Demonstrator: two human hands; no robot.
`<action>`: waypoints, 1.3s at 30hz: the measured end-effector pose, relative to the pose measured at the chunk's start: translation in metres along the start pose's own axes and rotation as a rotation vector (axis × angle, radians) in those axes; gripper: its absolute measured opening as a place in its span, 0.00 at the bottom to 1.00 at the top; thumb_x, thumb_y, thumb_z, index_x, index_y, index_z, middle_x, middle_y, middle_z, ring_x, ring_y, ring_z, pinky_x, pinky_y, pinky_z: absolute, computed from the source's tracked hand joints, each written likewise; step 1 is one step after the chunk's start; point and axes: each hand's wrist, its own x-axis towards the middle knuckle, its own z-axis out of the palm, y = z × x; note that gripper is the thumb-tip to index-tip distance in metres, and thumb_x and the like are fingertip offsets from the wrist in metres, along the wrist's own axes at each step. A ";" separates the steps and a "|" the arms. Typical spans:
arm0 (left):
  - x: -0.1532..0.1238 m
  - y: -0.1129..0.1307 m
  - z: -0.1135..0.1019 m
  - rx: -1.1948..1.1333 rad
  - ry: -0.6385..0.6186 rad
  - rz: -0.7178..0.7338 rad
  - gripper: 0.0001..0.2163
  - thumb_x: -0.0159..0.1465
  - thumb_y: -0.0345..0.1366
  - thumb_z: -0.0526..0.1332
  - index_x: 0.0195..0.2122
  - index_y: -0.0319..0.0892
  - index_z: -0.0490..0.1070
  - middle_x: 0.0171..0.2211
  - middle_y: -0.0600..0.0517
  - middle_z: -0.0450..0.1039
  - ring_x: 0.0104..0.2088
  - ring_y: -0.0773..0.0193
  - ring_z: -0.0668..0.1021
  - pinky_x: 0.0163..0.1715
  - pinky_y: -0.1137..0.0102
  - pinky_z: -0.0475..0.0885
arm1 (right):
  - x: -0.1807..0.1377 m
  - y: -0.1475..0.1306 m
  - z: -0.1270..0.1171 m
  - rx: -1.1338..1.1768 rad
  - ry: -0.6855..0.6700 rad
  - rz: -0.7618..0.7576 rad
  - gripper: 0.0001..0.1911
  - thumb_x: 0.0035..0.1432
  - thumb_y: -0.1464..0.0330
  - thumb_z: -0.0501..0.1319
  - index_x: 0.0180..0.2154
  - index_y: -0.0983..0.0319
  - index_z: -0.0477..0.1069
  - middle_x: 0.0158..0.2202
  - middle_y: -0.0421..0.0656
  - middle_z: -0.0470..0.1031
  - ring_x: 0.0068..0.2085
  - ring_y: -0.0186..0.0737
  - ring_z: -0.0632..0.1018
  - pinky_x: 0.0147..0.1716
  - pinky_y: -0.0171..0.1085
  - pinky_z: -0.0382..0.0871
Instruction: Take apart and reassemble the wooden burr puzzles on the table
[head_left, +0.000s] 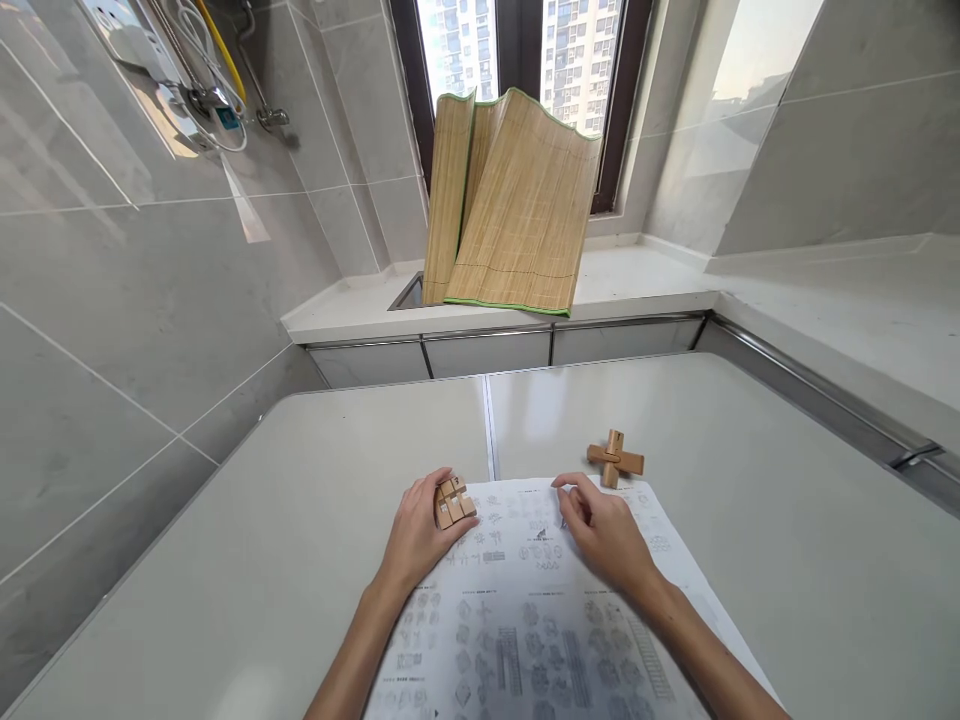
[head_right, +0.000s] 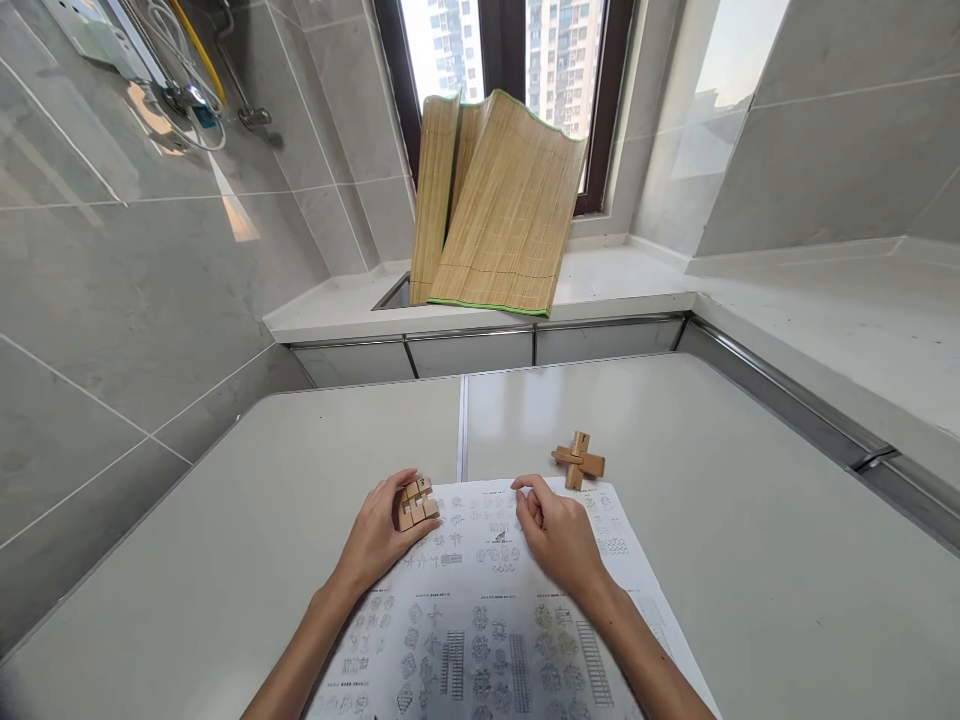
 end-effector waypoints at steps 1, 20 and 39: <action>0.001 0.000 0.001 0.002 0.005 0.007 0.29 0.61 0.47 0.70 0.61 0.49 0.65 0.56 0.47 0.74 0.55 0.48 0.76 0.54 0.53 0.72 | 0.000 0.000 0.000 -0.001 -0.004 -0.005 0.11 0.70 0.61 0.53 0.41 0.56 0.71 0.21 0.33 0.57 0.22 0.38 0.62 0.27 0.36 0.54; 0.001 0.053 0.047 -0.147 -0.203 0.345 0.38 0.52 0.46 0.79 0.62 0.49 0.65 0.54 0.46 0.75 0.53 0.49 0.76 0.53 0.55 0.74 | 0.000 0.001 -0.001 -0.033 -0.136 -0.052 0.11 0.70 0.62 0.53 0.41 0.57 0.73 0.19 0.32 0.62 0.21 0.37 0.67 0.25 0.34 0.57; 0.003 0.033 0.023 -0.717 -0.294 -0.011 0.34 0.56 0.43 0.75 0.62 0.45 0.66 0.34 0.56 0.71 0.34 0.65 0.72 0.41 0.69 0.69 | -0.001 -0.006 0.000 0.101 -0.303 0.061 0.16 0.59 0.54 0.69 0.39 0.58 0.75 0.22 0.33 0.68 0.22 0.35 0.66 0.25 0.35 0.58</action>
